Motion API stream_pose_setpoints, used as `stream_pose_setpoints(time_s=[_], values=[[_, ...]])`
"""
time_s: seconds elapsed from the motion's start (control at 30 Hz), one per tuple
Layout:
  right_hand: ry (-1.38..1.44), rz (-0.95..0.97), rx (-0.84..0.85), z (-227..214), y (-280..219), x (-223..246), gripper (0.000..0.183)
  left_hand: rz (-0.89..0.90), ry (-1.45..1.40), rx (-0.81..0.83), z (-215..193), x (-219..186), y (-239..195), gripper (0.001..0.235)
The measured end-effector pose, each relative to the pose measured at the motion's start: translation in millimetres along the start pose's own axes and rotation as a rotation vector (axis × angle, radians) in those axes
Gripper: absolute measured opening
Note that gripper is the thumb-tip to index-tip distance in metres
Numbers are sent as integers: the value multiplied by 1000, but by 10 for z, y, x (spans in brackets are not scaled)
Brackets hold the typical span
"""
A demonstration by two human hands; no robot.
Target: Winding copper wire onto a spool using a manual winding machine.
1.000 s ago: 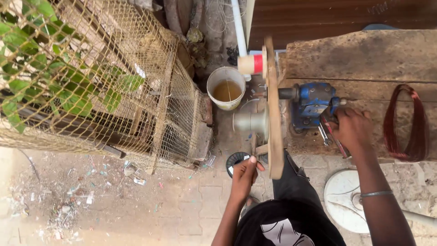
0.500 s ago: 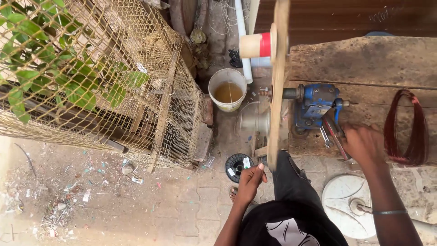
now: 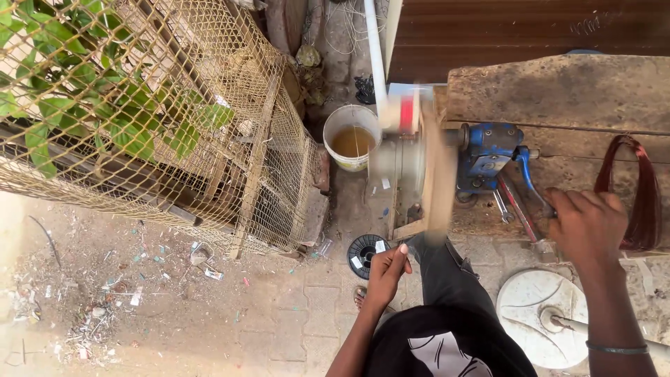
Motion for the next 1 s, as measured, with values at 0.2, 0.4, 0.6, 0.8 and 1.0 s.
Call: stream_pose_setpoints(time_s=[0.2,0.4,0.6,0.8,1.0], values=[[-39,-52,-90,-261,125,-39,36,10,50,-8,2,-12,14,55],[-70,-121,-177,-578,389,25,29,-9,51,-7,21,44,39,54],[-86,-74,-183,-652,642,-76,31,-14,51,19,57,71,46,55],[10,-103,-273,-532,910,-271,11,-13,38,-12,28,78,59,55],[79,-49,-244,-451,1280,-335,11,-11,45,-15,0,55,57,56]])
Point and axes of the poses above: each hand's wrist, its own y-axis towards the middle knuckle, its own z-axis out of the palm, x = y × z, the point moved 8 cm from there along y, towards the middle knuckle, and after that the axes turned 10 degrees about y, right-handed, at the moved point
